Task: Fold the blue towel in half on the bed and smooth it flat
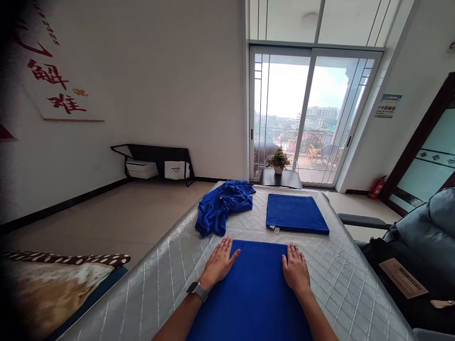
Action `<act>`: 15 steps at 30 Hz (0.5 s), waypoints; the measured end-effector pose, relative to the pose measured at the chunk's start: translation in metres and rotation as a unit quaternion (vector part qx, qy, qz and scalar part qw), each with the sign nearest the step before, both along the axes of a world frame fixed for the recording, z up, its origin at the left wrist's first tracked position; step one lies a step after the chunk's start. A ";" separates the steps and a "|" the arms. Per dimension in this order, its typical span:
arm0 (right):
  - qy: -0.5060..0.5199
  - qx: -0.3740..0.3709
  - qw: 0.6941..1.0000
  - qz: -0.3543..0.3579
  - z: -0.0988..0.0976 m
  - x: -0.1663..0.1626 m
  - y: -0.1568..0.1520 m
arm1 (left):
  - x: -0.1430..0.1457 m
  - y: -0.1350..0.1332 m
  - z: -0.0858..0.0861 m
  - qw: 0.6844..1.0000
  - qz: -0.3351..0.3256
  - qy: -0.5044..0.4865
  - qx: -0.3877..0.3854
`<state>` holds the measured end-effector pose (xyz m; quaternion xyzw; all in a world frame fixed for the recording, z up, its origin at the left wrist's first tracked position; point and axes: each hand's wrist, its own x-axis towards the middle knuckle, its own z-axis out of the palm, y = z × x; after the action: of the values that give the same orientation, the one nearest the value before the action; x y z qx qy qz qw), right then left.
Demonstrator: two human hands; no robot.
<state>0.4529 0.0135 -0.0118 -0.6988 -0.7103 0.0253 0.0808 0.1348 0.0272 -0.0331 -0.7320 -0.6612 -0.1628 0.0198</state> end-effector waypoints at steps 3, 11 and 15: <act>0.000 -0.002 1.000 -0.003 0.000 0.000 0.000 | 0.000 0.000 0.000 1.000 -0.002 0.001 0.007; 0.001 -0.005 1.000 -0.004 0.004 -0.001 -0.001 | 0.001 -0.002 0.004 1.000 -0.007 0.000 0.007; -0.013 -0.003 1.000 0.003 0.003 0.001 0.000 | 0.002 -0.002 0.006 1.000 -0.003 -0.012 0.000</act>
<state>0.4536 0.0138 -0.0087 -0.6972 -0.7133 0.0189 0.0691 0.1367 0.0252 -0.0276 -0.7319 -0.6594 -0.1717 0.0119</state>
